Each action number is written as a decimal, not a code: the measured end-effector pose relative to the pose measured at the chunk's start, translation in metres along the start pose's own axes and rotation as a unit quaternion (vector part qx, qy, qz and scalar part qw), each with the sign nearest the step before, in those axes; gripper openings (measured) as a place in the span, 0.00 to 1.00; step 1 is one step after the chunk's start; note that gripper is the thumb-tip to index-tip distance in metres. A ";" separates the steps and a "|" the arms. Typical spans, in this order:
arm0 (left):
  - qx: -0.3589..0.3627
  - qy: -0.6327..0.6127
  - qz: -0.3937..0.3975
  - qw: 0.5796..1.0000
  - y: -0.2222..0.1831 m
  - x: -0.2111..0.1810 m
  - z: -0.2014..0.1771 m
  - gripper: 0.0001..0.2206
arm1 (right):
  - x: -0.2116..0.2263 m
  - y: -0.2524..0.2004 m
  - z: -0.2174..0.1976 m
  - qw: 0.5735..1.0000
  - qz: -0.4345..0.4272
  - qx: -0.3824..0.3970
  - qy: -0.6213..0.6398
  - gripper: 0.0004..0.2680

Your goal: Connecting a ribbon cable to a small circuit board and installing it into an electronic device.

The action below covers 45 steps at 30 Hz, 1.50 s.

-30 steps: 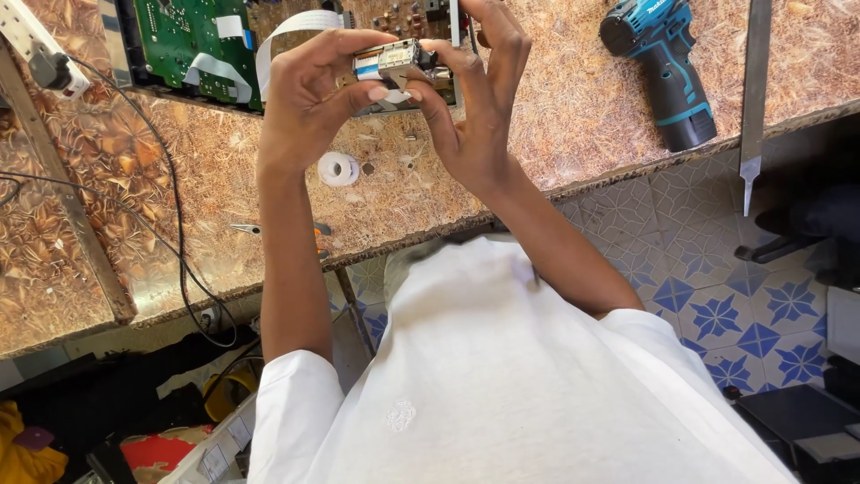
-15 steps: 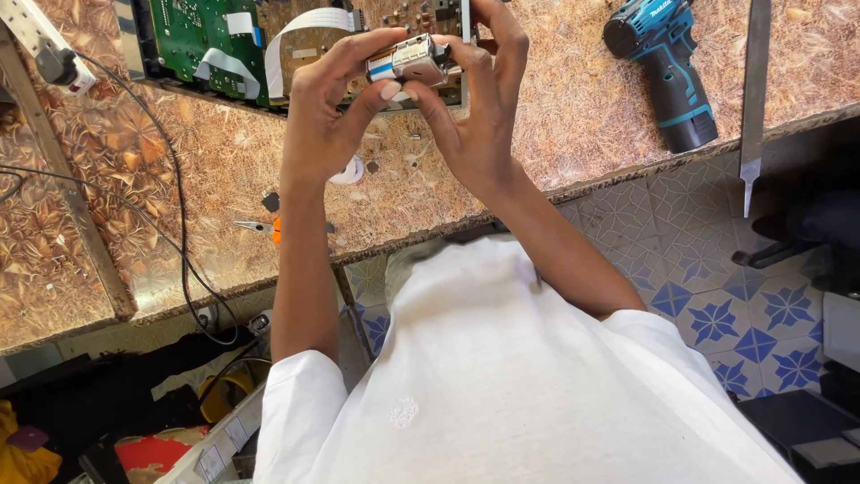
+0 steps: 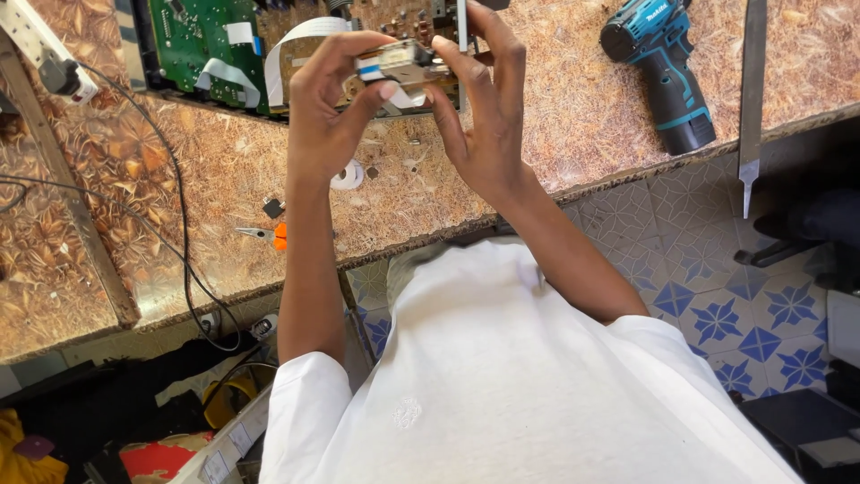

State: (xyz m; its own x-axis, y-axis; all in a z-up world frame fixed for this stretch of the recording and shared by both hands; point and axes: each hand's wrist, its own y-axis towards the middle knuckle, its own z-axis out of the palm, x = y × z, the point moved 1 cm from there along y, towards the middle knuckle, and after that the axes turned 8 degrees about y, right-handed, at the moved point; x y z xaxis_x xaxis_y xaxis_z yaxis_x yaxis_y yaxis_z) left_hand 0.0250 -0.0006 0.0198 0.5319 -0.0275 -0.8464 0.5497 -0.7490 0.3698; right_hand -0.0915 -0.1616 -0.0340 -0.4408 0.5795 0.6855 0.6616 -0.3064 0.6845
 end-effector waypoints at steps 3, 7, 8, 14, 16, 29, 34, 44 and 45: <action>0.007 -0.013 -0.021 1.000 0.003 -0.019 -0.005 0.11 | 0.013 0.002 -0.013 0.999 -0.010 0.018 0.042 0.16; 0.044 0.038 -0.034 0.998 0.007 -0.019 -0.004 0.12 | 0.017 -0.011 -0.017 0.996 0.015 -0.055 0.067 0.12; 0.040 0.067 -0.037 0.996 0.007 -0.016 -0.003 0.12 | 0.016 -0.015 -0.020 0.994 0.029 -0.072 0.081 0.09; 0.027 0.121 -0.045 0.991 0.008 -0.012 0.007 0.13 | -0.016 -0.061 -0.038 0.990 0.087 -0.092 0.054 0.07; 0.029 0.121 -0.056 0.991 0.010 -0.015 0.010 0.13 | -0.029 -0.082 -0.044 0.990 0.099 -0.089 0.046 0.07; 0.020 0.071 -0.028 0.997 0.017 0.009 0.013 0.11 | -0.081 -0.147 -0.061 0.983 0.160 -0.086 -0.034 0.05; 0.023 0.088 -0.022 0.996 0.018 0.007 0.011 0.11 | -0.082 -0.147 -0.062 0.982 0.163 -0.094 -0.034 0.05; -0.015 0.138 -0.041 0.989 0.017 -0.008 0.019 0.12 | -0.079 -0.141 -0.065 0.982 0.165 -0.084 -0.045 0.05; -0.020 0.137 -0.044 0.989 0.015 -0.007 0.019 0.12 | -0.078 -0.141 -0.065 0.982 0.166 -0.081 -0.047 0.05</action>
State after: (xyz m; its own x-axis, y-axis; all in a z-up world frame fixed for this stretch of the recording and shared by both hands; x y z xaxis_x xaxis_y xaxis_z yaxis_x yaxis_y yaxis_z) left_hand 0.0174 -0.0245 0.0245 0.6318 0.2213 -0.7428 0.6243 -0.7134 0.3184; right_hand -0.1900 -0.2131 -0.1679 -0.1542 0.4919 0.8569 0.6507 -0.6021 0.4627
